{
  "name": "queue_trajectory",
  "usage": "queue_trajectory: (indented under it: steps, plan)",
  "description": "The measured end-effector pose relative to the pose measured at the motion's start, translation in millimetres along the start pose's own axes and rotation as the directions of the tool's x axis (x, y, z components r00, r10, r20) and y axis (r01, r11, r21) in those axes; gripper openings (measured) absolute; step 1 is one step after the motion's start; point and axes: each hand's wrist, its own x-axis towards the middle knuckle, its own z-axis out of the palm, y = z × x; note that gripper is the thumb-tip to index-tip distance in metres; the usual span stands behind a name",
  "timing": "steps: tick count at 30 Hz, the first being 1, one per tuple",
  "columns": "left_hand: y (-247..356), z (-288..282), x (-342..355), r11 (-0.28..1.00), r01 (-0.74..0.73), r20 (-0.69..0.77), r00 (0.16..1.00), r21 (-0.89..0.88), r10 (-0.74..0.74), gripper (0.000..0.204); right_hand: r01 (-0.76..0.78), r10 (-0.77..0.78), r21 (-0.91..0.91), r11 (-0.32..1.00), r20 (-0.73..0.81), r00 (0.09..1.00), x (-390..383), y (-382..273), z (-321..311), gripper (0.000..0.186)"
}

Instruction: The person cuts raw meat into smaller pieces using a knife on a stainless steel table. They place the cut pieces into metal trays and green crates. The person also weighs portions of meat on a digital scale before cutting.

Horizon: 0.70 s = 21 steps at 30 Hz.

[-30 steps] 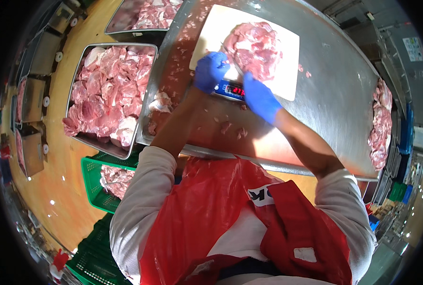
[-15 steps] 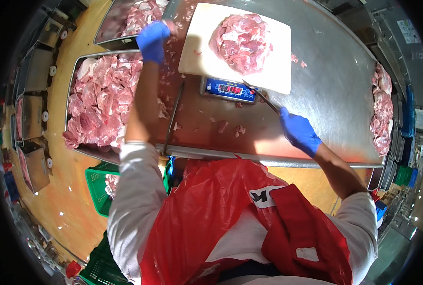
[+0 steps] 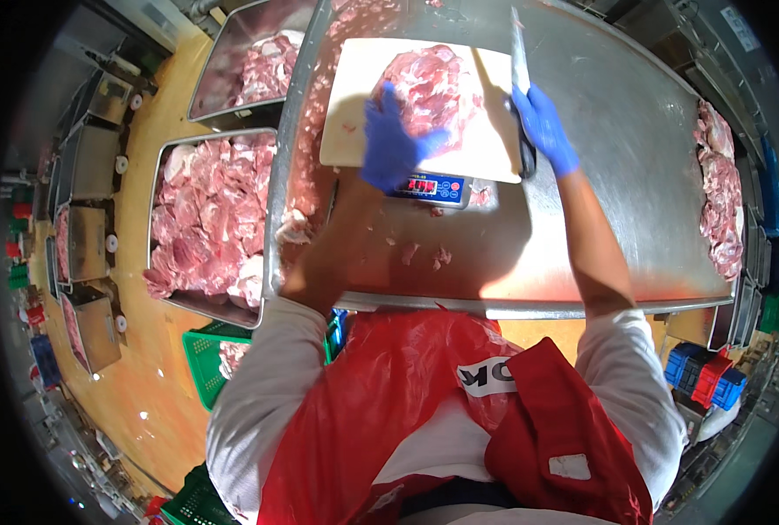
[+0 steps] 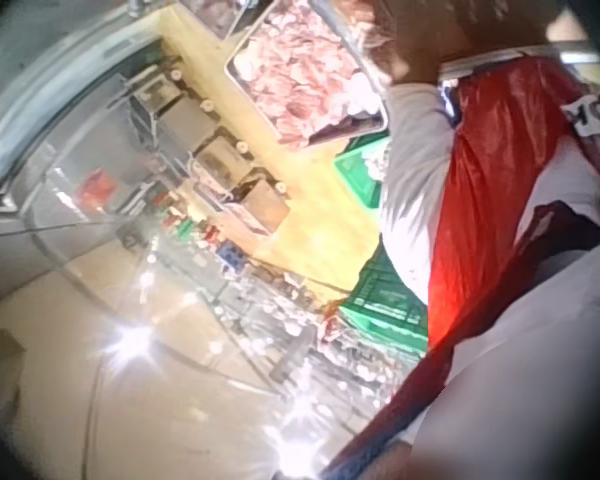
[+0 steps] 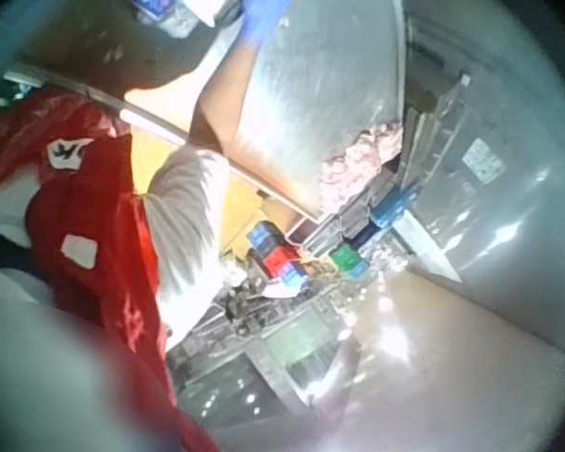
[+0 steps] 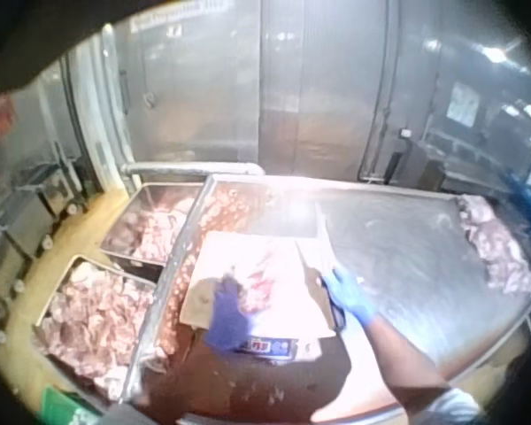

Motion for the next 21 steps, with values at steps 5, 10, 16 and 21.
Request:
queue_trajectory:
  steps: [5, 10, 16, 21]
  plan:
    - [45.7, 37.7, -11.0, 0.974, 0.100, -0.205, 0.977, 0.205, -0.058, 0.131, -0.014, -0.073, 0.259, 0.966, 0.323, 0.944, 123.4, -11.5, 33.9, 0.037]
    - [8.0, 33.5, 9.8, 0.994, -0.098, -0.119, 0.987, 0.053, 0.103, 0.125, -0.021, -0.087, 0.190, 0.982, 0.543, 0.835, 147.7, -5.0, 53.4, 0.033]
    - [-50.1, -50.8, 102.1, 0.912, -0.294, 0.509, 0.759, -0.288, 0.405, 0.094, -0.043, -0.086, 0.348, 0.937, 0.348, 0.934, 19.8, 5.9, 33.3, 0.035]
    - [-5.2, -42.2, 185.6, 0.563, -0.783, 0.684, 0.564, 0.265, 0.463, 0.063, -0.295, 0.068, 0.602, 0.742, 0.370, 0.927, -102.7, -46.9, 53.5, 0.031]
